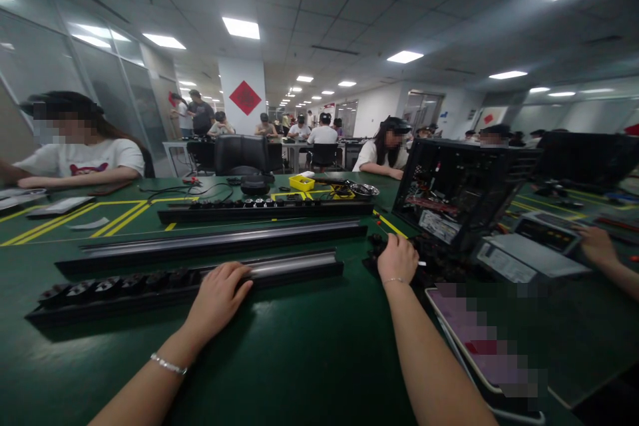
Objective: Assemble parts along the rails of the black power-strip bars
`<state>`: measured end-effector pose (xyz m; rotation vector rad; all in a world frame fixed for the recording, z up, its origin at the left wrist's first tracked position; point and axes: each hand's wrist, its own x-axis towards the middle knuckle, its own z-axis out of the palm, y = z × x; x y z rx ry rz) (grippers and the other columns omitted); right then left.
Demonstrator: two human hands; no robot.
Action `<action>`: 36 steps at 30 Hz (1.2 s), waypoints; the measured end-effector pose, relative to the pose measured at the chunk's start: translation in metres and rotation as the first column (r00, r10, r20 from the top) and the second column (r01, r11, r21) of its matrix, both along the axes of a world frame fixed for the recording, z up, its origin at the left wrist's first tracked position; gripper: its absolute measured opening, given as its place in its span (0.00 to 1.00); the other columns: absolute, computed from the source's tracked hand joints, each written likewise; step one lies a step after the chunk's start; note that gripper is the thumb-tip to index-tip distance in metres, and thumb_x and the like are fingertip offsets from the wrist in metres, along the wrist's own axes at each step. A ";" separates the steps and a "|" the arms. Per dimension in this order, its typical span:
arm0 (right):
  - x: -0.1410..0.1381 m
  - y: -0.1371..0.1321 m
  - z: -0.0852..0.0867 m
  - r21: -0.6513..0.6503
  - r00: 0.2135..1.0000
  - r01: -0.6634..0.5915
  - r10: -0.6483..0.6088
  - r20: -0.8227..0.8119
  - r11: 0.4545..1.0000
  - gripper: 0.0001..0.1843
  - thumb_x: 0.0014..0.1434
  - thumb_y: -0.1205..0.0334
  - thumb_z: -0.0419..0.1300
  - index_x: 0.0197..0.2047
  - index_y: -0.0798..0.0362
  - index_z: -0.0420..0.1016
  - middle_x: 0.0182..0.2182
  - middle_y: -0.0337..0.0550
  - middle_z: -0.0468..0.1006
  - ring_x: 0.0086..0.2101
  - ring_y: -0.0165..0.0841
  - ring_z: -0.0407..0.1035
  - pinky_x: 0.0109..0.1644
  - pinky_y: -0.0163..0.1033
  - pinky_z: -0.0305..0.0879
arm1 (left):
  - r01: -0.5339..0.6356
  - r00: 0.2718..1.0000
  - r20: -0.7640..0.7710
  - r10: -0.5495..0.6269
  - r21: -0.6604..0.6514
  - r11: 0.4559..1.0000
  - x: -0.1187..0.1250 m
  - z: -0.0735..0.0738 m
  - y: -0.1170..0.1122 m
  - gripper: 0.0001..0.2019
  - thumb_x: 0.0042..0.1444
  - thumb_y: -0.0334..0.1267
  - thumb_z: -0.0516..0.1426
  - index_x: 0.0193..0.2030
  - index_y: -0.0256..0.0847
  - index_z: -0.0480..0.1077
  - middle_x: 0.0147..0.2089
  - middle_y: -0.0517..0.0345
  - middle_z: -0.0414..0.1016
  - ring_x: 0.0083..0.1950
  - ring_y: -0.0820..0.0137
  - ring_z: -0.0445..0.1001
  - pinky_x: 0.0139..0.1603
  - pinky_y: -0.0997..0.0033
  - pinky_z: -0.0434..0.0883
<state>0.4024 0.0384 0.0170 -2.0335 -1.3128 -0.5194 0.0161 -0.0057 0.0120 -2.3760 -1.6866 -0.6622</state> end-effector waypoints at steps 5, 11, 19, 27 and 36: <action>-0.023 0.006 -0.003 0.001 0.991 -0.122 0.122 0.055 0.993 0.23 0.57 0.69 0.41 0.53 0.60 0.66 0.56 0.56 0.62 0.58 0.43 0.48 0.59 0.53 0.42 | -0.255 0.963 -0.020 0.269 0.257 0.932 -0.039 -0.003 -0.001 0.21 0.55 0.46 0.45 0.50 0.38 0.66 0.56 0.46 0.64 0.62 0.57 0.54 0.59 0.55 0.54; -0.092 -0.002 -0.011 -0.156 0.871 -0.483 0.491 0.011 0.862 0.25 0.60 0.58 0.43 0.58 0.55 0.60 0.60 0.46 0.56 0.61 0.38 0.44 0.61 0.47 0.43 | -0.519 0.854 0.017 0.520 0.112 0.847 -0.064 -0.007 0.001 0.25 0.56 0.45 0.43 0.54 0.31 0.62 0.57 0.39 0.63 0.64 0.51 0.51 0.58 0.44 0.52; -0.110 -0.006 -0.015 -0.259 0.801 -0.593 0.591 -0.095 0.762 0.23 0.61 0.57 0.42 0.55 0.52 0.65 0.56 0.42 0.64 0.58 0.37 0.51 0.60 0.46 0.46 | -0.513 0.858 -0.017 0.514 0.052 0.857 -0.060 -0.006 0.002 0.24 0.57 0.42 0.40 0.55 0.33 0.61 0.61 0.45 0.61 0.66 0.51 0.43 0.58 0.34 0.43; -0.109 -0.005 -0.015 -0.231 0.787 -0.613 0.611 -0.087 0.756 0.23 0.60 0.58 0.43 0.55 0.54 0.66 0.55 0.44 0.66 0.57 0.37 0.52 0.60 0.43 0.48 | -0.426 0.898 -0.060 0.436 0.128 0.896 -0.056 -0.009 0.002 0.23 0.57 0.37 0.39 0.54 0.32 0.62 0.56 0.41 0.66 0.62 0.53 0.56 0.60 0.36 0.38; -0.109 -0.004 -0.016 -0.210 0.778 -0.625 0.622 -0.085 0.752 0.23 0.60 0.58 0.43 0.54 0.55 0.67 0.54 0.44 0.66 0.57 0.37 0.52 0.61 0.42 0.48 | -0.406 0.912 -0.024 0.409 0.088 0.910 -0.059 -0.011 0.005 0.23 0.57 0.38 0.39 0.57 0.31 0.58 0.57 0.40 0.65 0.54 0.57 0.66 0.61 0.38 0.34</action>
